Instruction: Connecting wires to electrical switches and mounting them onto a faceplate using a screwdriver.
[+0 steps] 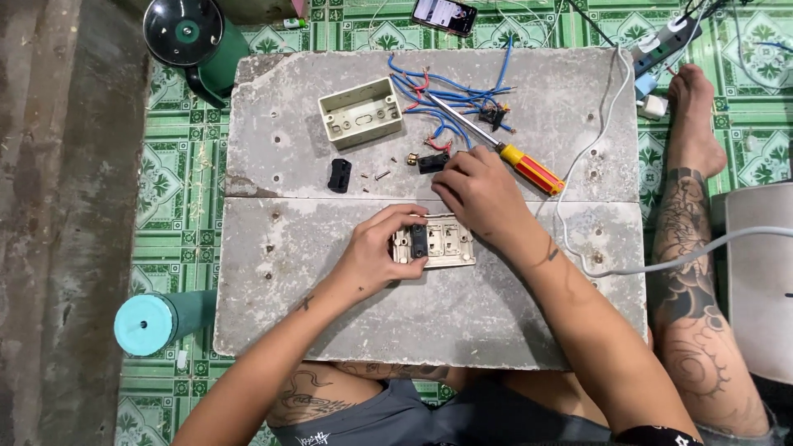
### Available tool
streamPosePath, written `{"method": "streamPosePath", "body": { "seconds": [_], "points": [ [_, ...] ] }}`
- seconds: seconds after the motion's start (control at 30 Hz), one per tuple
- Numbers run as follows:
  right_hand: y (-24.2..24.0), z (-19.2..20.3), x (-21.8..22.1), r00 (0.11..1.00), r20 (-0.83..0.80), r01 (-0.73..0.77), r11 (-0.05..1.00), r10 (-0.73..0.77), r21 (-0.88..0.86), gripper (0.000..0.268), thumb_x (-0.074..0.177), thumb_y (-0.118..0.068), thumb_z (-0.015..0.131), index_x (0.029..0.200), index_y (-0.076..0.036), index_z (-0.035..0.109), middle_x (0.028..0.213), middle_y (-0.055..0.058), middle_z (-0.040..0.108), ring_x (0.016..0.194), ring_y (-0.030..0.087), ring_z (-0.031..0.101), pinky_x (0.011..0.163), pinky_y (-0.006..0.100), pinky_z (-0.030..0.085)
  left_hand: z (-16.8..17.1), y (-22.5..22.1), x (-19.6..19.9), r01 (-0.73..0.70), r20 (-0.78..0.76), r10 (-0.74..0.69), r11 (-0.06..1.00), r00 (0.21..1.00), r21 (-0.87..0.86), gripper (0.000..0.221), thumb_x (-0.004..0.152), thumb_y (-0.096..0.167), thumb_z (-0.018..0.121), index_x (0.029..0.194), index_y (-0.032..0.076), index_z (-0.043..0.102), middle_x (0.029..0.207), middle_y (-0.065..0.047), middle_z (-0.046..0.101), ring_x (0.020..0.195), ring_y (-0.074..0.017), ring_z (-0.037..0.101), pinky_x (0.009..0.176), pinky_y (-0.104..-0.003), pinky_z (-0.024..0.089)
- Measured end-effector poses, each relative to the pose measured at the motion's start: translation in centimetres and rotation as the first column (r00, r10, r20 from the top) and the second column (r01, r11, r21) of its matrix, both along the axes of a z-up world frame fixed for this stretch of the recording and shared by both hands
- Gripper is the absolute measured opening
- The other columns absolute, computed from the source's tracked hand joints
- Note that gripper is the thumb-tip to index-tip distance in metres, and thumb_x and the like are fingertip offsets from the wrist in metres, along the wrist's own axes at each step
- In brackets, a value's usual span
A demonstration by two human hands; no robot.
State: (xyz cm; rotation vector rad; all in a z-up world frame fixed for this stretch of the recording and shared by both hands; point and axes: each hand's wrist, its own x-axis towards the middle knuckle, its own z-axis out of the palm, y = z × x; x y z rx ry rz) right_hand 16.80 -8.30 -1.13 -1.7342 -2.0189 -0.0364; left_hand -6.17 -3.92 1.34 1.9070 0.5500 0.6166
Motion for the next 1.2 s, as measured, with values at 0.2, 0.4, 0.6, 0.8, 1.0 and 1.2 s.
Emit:
{"method": "streamPosePath", "body": {
  "seconds": [0.2, 0.4, 0.6, 0.8, 1.0, 1.2],
  "points": [
    [-0.4, 1.8, 0.9, 0.894, -0.444, -0.002, 0.992, 0.058, 0.125, 0.010, 0.089, -0.008, 0.079, 0.098, -0.011, 0.076, 0.089, 0.007, 0.073, 0.078, 0.029, 0.066, 0.072, 0.037, 0.052, 0.2, 0.6, 1.8, 0.062, -0.001, -0.062, 0.998, 0.998, 0.030, 0.051, 0.071, 0.015, 0.086, 0.117, 0.002, 0.070, 0.123, -0.018, 0.070, 0.111, -0.0393, 0.070, 0.091, -0.047, 0.059],
    [-1.5, 4.4, 1.4, 0.758, -0.651, 0.038, 0.995, 0.033, 0.095, 0.011, 0.088, -0.003, 0.080, 0.096, -0.011, 0.079, 0.090, 0.004, 0.078, 0.068, 0.019, 0.062, 0.063, 0.029, 0.047, 1.2, 2.8, 4.0, 0.151, -0.090, -0.145, 0.986, 0.985, 0.070, 0.050, 0.076, 0.017, 0.083, 0.118, -0.005, 0.066, 0.121, -0.029, 0.067, 0.112, -0.0450, 0.068, 0.096, -0.052, 0.058],
    [-1.4, 4.3, 1.9, 0.823, -0.563, -0.059, 0.997, 0.075, 0.047, 0.011, 0.087, -0.005, 0.078, 0.096, -0.011, 0.077, 0.093, 0.007, 0.077, 0.085, 0.030, 0.071, 0.081, 0.039, 0.053, 0.0, 3.8, 4.9, 0.119, 0.026, -0.124, 0.982, 0.992, 0.149, 0.047, 0.073, 0.013, 0.083, 0.115, -0.001, 0.065, 0.124, -0.019, 0.068, 0.117, -0.0410, 0.066, 0.099, -0.051, 0.055],
    [-1.3, 4.9, 1.5, 0.824, -0.558, -0.132, 0.991, 0.095, -0.027, 0.012, 0.086, -0.004, 0.076, 0.097, -0.008, 0.078, 0.092, 0.012, 0.078, 0.084, 0.036, 0.071, 0.078, 0.044, 0.057, -1.1, 3.9, 4.7, 0.142, 0.027, -0.152, 0.964, 0.988, 0.225, 0.045, 0.076, 0.011, 0.083, 0.115, -0.005, 0.066, 0.122, -0.021, 0.069, 0.123, -0.0418, 0.063, 0.105, -0.052, 0.051],
    [-1.2, 4.7, 1.4, 0.834, -0.539, -0.169, 0.984, 0.117, -0.048, 0.016, 0.085, -0.001, 0.076, 0.100, -0.006, 0.078, 0.094, 0.014, 0.078, 0.085, 0.037, 0.071, 0.079, 0.044, 0.057, -0.2, 4.2, 4.6, 0.190, -0.119, -0.166, 0.953, 0.979, 0.237, 0.050, 0.079, 0.012, 0.082, 0.122, -0.007, 0.065, 0.125, -0.025, 0.067, 0.130, -0.0432, 0.057, 0.112, -0.054, 0.046],
    [-1.1, 5.1, 0.8, 0.834, -0.542, -0.173, 0.981, 0.101, -0.083, 0.015, 0.087, 0.000, 0.075, 0.100, -0.005, 0.078, 0.095, 0.014, 0.078, 0.087, 0.037, 0.071, 0.081, 0.044, 0.056, -0.2, 4.5, 3.9, 0.180, -0.174, -0.136, 0.947, 0.975, 0.265, 0.059, 0.078, 0.019, 0.086, 0.129, -0.002, 0.064, 0.127, -0.021, 0.068, 0.131, -0.0429, 0.053, 0.113, -0.056, 0.043]
  ]
}}
